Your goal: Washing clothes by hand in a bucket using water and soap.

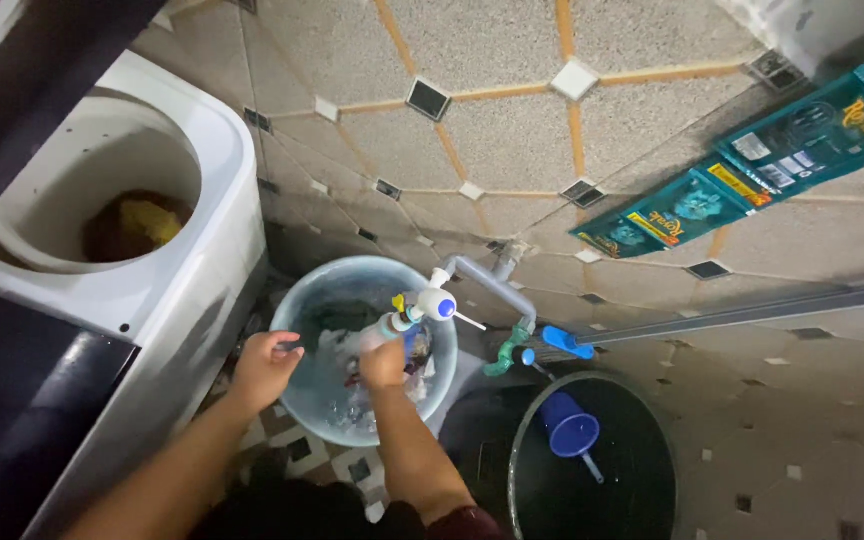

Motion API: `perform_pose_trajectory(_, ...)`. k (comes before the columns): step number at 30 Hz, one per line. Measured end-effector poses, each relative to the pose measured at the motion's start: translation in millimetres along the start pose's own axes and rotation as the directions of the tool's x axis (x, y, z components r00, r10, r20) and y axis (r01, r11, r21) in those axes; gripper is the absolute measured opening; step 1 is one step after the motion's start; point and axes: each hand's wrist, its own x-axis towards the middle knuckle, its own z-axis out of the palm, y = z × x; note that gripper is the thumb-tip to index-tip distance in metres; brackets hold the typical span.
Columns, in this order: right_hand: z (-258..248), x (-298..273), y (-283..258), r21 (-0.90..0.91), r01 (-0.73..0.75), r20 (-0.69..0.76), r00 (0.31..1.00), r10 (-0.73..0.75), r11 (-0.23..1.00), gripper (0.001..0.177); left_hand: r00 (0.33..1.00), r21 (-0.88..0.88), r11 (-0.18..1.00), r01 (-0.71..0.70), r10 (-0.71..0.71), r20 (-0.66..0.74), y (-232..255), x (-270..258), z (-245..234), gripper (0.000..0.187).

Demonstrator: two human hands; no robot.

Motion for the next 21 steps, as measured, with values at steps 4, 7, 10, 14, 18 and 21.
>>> perform_pose_trajectory(4, -0.5, -24.6, -29.2, -0.068, -0.037, 0.037, 0.999, 0.04, 0.997, 0.042, 1.0, -0.019, 1.0, 0.012, -0.012, 0.0, -9.9, -2.0, -1.4, 0.032)
perform_pose_trajectory(7, 6.0, -30.2, -28.1, -0.091, -0.349, 0.195, 0.912, 0.361, 0.933, 0.057, 0.999, -0.013, 0.999, 0.043, -0.044, -0.005, -28.3, -5.1, -2.1, 0.032)
perform_pose_trajectory(10, 22.6, -18.4, -49.2, -0.016, -0.326, 0.201, 0.925, 0.323, 0.945, 0.05, 0.988, -0.07, 0.987, 0.144, -0.139, 0.065, -44.6, -2.4, -8.3, 0.034)
perform_pose_trajectory(14, 27.5, -9.8, -63.8, 0.067, -0.308, 0.203, 0.936, 0.289, 0.949, 0.041, 0.97, -0.301, 0.923, 0.242, -0.224, 0.092, -76.8, -5.7, 19.0, 0.039)
perform_pose_trajectory(18, 32.3, 1.5, -71.8, 0.169, -0.279, 0.18, 0.952, 0.248, 0.945, 0.032, 0.791, -0.472, 0.644, 0.603, -0.56, 0.247, -27.8, 4.8, 9.9, 0.047)
perform_pose_trajectory(21, 40.9, -12.9, -58.1, 0.234, -0.248, 0.168, 0.963, 0.212, 0.94, 0.026, 0.577, -0.501, 0.342, 0.795, -0.681, 0.45, 31.3, 8.5, -1.9, 0.052)
